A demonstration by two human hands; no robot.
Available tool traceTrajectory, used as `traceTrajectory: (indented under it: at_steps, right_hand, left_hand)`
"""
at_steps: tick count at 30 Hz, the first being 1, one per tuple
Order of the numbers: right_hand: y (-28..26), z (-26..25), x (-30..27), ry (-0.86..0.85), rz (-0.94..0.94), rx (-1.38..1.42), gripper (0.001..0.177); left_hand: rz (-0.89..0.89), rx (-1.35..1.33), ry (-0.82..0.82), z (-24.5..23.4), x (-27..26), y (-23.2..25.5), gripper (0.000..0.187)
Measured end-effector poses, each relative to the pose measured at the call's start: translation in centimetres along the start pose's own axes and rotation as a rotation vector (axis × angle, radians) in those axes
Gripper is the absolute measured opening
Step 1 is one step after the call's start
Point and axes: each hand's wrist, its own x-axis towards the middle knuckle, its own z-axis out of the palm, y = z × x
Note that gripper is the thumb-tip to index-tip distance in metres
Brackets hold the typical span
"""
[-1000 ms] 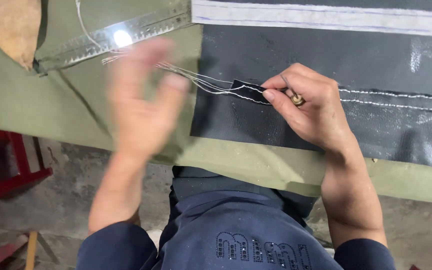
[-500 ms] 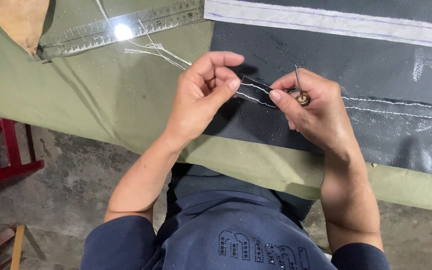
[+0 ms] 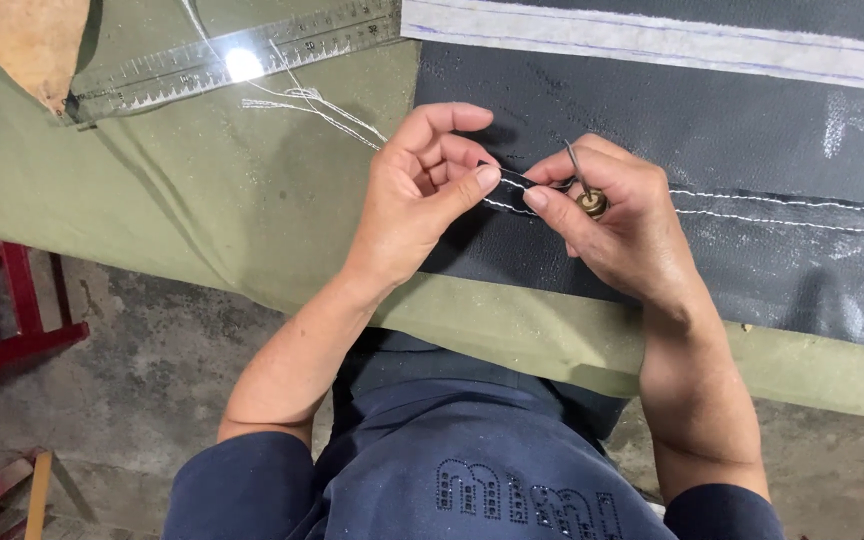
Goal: The person is marking leather strips using a template and an awl to prepare them for assembly.
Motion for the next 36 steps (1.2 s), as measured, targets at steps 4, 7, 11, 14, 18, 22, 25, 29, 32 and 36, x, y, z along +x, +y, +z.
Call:
traceTrajectory:
  at_steps: [4,7,11,14,18,22,25,29,32,36]
  right_hand:
    - [0.1,0.3,0.0,0.024,-0.040,0.013,0.004]
    - [0.2,0.5,0.0,0.056,-0.063,-0.019,0.003]
    - [0.8,1.0,-0.3,0.168,-0.132,-0.142,0.004]
    - [1.1,1.2,-0.4,0.203,-0.152,-0.146,0.005]
    - [0.7,0.9,-0.3,0.157,-0.121,-0.048,0.006]
    - [0.3,0.8,-0.2,0.110,-0.060,-0.012,0.004]
    - [-0.1,0.8,-0.1,0.113,-0.061,0.005,0.007]
    - [-0.3,0.8,-0.1,0.161,0.015,0.020,0.006]
    - [-0.3,1.0,-0.2,0.158,0.034,0.060,0.007]
    - [-0.6,0.8,-0.2,0.149,0.003,0.052,0.007]
  left_hand:
    - [-0.015,0.041,0.027,0.0,-0.3,-0.2,0.034]
    - [0.005,-0.048,0.054,0.3,-0.4,-0.7,0.033]
    - [0.015,-0.191,0.120,0.8,-0.4,-1.6,0.029]
    - [-0.022,-0.387,0.113,0.7,-0.1,-2.9,0.029]
    - [-0.080,-0.493,0.015,0.2,0.3,-3.5,0.029]
    - [-0.004,-0.281,0.002,0.2,0.3,-1.8,0.025]
    - [0.257,0.129,0.139,0.8,-0.2,-0.3,0.020]
    - [0.562,0.523,0.418,2.1,-2.1,0.2,0.010]
    - [0.626,0.634,0.402,2.8,-2.3,-0.7,0.011]
    - [0.586,0.622,0.417,3.2,-1.7,-1.7,0.014]
